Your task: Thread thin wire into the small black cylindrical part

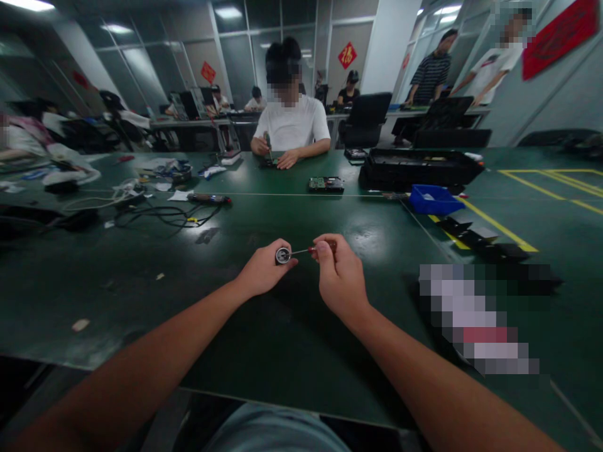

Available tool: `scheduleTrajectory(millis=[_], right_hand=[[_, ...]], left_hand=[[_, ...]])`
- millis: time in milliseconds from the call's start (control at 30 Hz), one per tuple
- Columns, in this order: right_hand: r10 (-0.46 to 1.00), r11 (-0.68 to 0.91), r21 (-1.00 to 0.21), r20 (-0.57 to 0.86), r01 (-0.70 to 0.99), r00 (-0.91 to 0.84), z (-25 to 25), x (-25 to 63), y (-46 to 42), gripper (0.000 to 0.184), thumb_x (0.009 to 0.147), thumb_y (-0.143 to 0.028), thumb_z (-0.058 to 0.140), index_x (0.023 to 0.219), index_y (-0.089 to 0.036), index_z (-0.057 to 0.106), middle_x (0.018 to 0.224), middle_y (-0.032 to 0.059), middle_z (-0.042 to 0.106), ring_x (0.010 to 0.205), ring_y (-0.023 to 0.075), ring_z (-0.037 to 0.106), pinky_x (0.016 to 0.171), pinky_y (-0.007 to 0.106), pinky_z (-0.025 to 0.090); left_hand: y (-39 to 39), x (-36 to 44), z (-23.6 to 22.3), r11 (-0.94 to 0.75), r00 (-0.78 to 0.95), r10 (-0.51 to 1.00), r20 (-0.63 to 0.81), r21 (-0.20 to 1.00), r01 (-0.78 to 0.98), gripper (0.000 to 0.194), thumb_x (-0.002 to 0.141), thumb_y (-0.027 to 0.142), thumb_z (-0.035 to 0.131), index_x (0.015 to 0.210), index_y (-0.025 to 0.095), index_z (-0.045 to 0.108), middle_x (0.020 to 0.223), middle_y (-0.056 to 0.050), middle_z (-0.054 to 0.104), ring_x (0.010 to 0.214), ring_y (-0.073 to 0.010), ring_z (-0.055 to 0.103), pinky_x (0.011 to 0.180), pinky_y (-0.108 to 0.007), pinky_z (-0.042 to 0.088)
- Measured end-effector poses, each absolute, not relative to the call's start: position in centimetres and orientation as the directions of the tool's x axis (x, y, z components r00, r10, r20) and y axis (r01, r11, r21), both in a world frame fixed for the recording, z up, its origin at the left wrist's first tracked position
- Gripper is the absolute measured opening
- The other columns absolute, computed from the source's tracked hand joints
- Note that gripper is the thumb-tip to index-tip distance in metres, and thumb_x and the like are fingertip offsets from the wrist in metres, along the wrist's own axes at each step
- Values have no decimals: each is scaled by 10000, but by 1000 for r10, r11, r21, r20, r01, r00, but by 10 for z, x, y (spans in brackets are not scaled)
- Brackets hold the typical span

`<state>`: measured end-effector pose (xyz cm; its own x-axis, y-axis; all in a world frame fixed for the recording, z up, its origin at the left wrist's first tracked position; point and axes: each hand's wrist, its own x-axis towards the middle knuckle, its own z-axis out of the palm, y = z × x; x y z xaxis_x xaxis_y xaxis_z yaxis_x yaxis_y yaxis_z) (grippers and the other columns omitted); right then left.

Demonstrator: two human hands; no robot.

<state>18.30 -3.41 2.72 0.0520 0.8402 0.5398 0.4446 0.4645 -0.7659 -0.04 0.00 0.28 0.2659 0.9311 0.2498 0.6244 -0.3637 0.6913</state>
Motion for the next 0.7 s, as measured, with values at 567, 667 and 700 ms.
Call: scheduleTrajectory(millis=[567, 667, 700], right_hand=[[828, 514, -665, 551, 541, -109, 35, 185, -38, 180, 949, -340, 512, 1002, -215, 631, 862, 45, 725, 782, 195, 691, 682, 316, 495], [846, 504, -692, 516, 516, -134, 34, 186, -38, 206, 967, -378, 487, 994, -225, 623, 808, 32, 704, 752, 192, 683, 686, 322, 501], [849, 501, -694, 511, 517, -137, 34, 187, -37, 227, 975, -396, 473, 981, -226, 624, 772, 24, 690, 720, 184, 672, 670, 316, 495]], left_hand=[[0, -2, 4, -351, 276, 935, 221, 676, 648, 149, 862, 346, 622, 915, 227, 550, 784, 27, 636, 696, -135, 561, 611, -257, 364], [0, -1, 5, -342, 276, 939, 207, 669, 660, 148, 860, 345, 625, 911, 224, 556, 784, 22, 641, 700, -140, 566, 619, -259, 371], [0, -1, 5, -340, 275, 939, 205, 668, 662, 148, 858, 343, 628, 915, 225, 558, 787, 21, 643, 702, -140, 568, 623, -259, 374]])
